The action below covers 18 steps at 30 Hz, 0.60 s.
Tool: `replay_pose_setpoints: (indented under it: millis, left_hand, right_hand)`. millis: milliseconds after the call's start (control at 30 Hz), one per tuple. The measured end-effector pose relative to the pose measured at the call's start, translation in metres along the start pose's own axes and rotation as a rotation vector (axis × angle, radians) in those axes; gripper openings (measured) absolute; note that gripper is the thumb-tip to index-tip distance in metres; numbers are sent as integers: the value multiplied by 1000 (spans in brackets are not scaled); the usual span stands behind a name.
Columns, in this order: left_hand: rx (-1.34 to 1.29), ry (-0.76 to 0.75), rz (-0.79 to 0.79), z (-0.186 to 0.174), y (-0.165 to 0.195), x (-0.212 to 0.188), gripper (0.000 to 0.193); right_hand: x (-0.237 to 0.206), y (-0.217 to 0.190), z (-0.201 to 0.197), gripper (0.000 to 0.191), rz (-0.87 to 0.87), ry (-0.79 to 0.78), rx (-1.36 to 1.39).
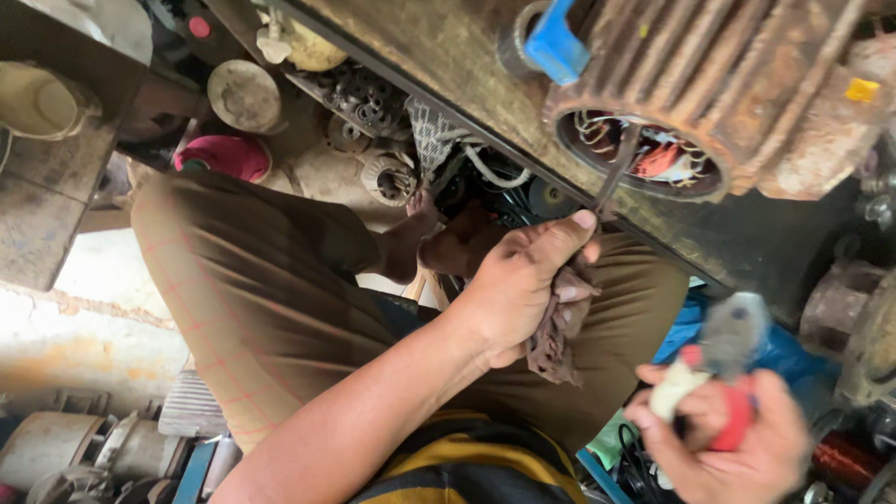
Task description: The person uses pliers to repeatedly strike and adjust a metal rod inserted into the winding area of an electric motor stator. They hold the rod with a cloth and occasionally reposition the stator on the workbench.
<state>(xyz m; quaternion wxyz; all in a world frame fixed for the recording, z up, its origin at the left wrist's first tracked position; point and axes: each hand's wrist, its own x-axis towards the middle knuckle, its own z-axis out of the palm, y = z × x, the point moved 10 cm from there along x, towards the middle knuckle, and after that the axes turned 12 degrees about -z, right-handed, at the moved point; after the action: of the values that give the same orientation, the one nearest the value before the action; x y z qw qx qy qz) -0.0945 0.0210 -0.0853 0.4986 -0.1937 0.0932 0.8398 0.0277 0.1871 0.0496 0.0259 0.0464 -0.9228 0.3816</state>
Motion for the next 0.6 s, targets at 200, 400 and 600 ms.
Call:
replay_pose_setpoints:
  millis: [200, 400, 600]
  left_hand:
    - [-64, -18, -2, 8, -4, -4, 36]
    - [-2, 66, 28, 5, -2, -11, 35]
    - [-240, -97, -199, 16, -25, -23, 32]
  right_hand:
    - [73, -59, -13, 45, -391, 265, -201]
    - [103, -57, 23, 36, -383, -51, -401]
    - [113, -62, 43, 50, -390, -159, -454]
